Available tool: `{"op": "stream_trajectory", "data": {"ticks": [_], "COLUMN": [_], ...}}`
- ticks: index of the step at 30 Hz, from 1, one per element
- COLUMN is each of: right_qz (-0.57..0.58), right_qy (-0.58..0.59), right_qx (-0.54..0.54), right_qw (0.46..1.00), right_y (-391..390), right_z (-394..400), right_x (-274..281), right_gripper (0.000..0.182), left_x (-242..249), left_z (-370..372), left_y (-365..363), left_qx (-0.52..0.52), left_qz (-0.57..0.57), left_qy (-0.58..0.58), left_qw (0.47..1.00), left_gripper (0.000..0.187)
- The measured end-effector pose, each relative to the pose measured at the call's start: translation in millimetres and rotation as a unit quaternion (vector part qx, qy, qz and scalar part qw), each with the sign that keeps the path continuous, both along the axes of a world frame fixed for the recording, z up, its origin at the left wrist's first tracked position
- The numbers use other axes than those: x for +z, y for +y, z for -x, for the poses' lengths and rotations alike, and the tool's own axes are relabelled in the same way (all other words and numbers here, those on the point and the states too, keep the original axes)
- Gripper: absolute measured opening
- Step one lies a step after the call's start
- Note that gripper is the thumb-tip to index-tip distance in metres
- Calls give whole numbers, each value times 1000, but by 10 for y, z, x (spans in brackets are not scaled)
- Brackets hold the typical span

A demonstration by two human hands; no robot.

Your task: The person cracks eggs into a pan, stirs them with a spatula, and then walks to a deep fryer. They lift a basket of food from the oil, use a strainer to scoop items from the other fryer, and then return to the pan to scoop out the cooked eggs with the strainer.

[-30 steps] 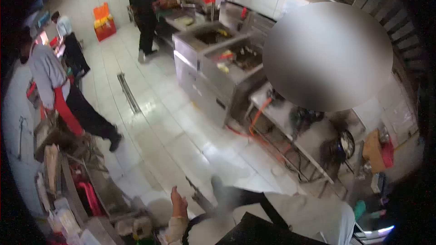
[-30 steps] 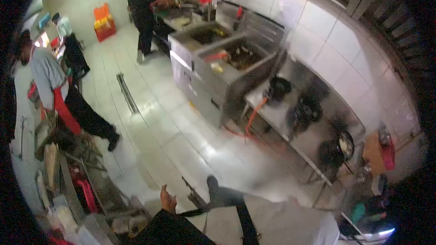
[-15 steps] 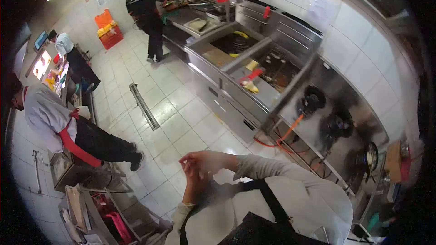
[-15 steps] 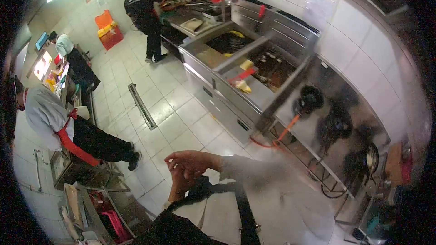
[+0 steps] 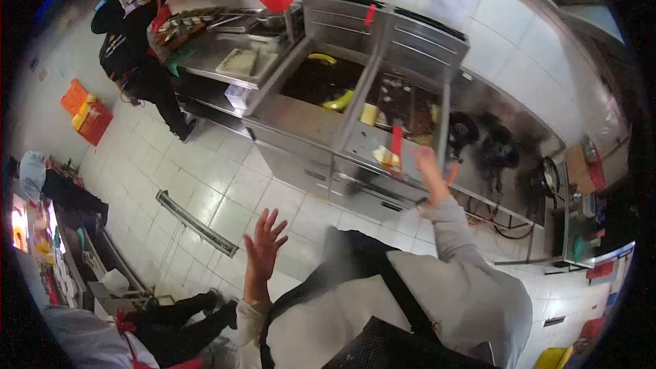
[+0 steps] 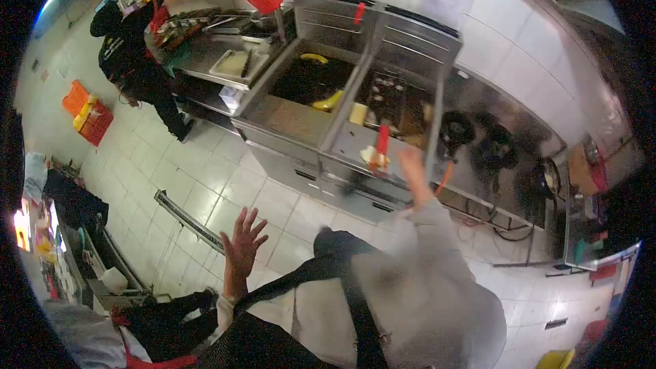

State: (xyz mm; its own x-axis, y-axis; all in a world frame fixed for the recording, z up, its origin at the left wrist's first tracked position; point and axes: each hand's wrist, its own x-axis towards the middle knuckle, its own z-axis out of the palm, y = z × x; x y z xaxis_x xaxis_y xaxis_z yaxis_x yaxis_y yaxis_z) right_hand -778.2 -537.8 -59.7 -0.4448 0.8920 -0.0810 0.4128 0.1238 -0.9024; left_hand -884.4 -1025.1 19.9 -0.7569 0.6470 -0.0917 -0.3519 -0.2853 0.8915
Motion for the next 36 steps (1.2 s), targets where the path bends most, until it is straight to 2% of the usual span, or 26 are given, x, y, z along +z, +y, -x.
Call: {"op": "stream_trajectory", "data": {"ticks": [1, 2, 4, 5, 6, 10, 12, 13, 15, 16, 17, 19, 20, 21, 23, 24, 25, 26, 27, 29, 30, 31, 33, 34, 35, 36], "right_qz": [154, 307, 460, 472, 482, 508, 545, 537, 476, 539, 533, 507, 472, 469, 431, 423, 401, 399, 398, 321, 315, 307, 357, 360, 393, 391], "right_qy": [41, 77, 189, 211, 234, 252, 370, 379, 338, 379, 378, 342, 321, 323, 279, 279, 258, 261, 265, 204, 185, 166, 207, 212, 254, 256], "right_qx": [23, 50, 125, 96, 64, 42, 71, 60, 22, -7, -30, 29, 22, 7, -12, -12, -23, -52, -79, -93, -119, -146, -145, -142, -182, -179], "right_qw": [987, 947, 859, 851, 842, 822, 749, 751, 811, 752, 756, 791, 821, 822, 858, 862, 879, 877, 875, 920, 923, 926, 899, 897, 865, 865], "right_y": [107, 112, 44, -70, -154, -140, -75, -63, -143, -26, -46, -157, -216, -294, -422, -481, -541, -612, -727, -1041, -1121, -1187, -1287, -1341, -1370, -1395], "right_z": [2, 19, 188, 275, 365, 525, 686, 748, 766, 723, 704, 831, 878, 931, 1049, 1085, 1135, 1200, 1283, 1565, 1689, 1765, 1931, 1987, 1981, 1971], "right_x": [21, 40, 29, 134, 236, 54, -2, 45, 338, 318, 436, 764, 850, 994, 1344, 1458, 1617, 1802, 2010, 2511, 2678, 2816, 3058, 3140, 3172, 3190], "right_gripper": [43, 44, 43, 40, 38, 34, 30, 30, 27, 24, 24, 27, 28, 28, 28, 28, 28, 28, 28, 29, 30, 31, 34, 36, 37, 37], "left_x": [105, 172, 191, 212, 470, 619, 798, 849, 820, 829, 814, 804, 740, 709, 738, 700, 683, 344, 341, 333, 287, 258, 183, 159, 132, 204], "left_z": [285, 569, 1167, 1449, 1605, 2524, 2916, 3144, 3622, 3869, 4075, 4599, 4901, 5149, 5655, 5941, 6200, 6744, 7047, 7649, 7974, 8253, 8686, 8882, 9053, 9092], "left_y": [47, 91, 262, 368, 483, 772, 831, 869, 889, 920, 963, 1070, 1115, 1174, 1368, 1498, 1611, 1705, 1865, 2191, 2351, 2526, 2872, 3007, 3146, 3256], "left_qx": [-26, -46, -39, -50, -18, 27, 13, 3, 1, 6, 26, 19, 21, 22, 6, 8, 44, 69, 70, 73, 76, 83, 90, 91, 111, 130], "left_qz": [2, 6, 8, 12, 40, 95, 117, 130, 154, 181, 182, 255, 267, 279, 359, 310, 358, 318, 333, 367, 387, 384, 413, 408, 420, 429], "left_qy": [11, 21, 53, 78, 89, 139, 160, 178, 186, 175, 177, 206, 233, 260, 348, 419, 474, 513, 554, 631, 663, 660, 720, 718, 731, 743], "left_qw": [1000, 999, 998, 996, 995, 985, 980, 975, 970, 968, 967, 945, 935, 924, 866, 853, 803, 795, 759, 680, 636, 640, 551, 557, 527, 496], "left_gripper": [92, 86, 77, 69, 55, 57, 56, 55, 53, 51, 48, 43, 43, 43, 36, 36, 36, 37, 39, 43, 46, 46, 47, 47, 48, 48]}}
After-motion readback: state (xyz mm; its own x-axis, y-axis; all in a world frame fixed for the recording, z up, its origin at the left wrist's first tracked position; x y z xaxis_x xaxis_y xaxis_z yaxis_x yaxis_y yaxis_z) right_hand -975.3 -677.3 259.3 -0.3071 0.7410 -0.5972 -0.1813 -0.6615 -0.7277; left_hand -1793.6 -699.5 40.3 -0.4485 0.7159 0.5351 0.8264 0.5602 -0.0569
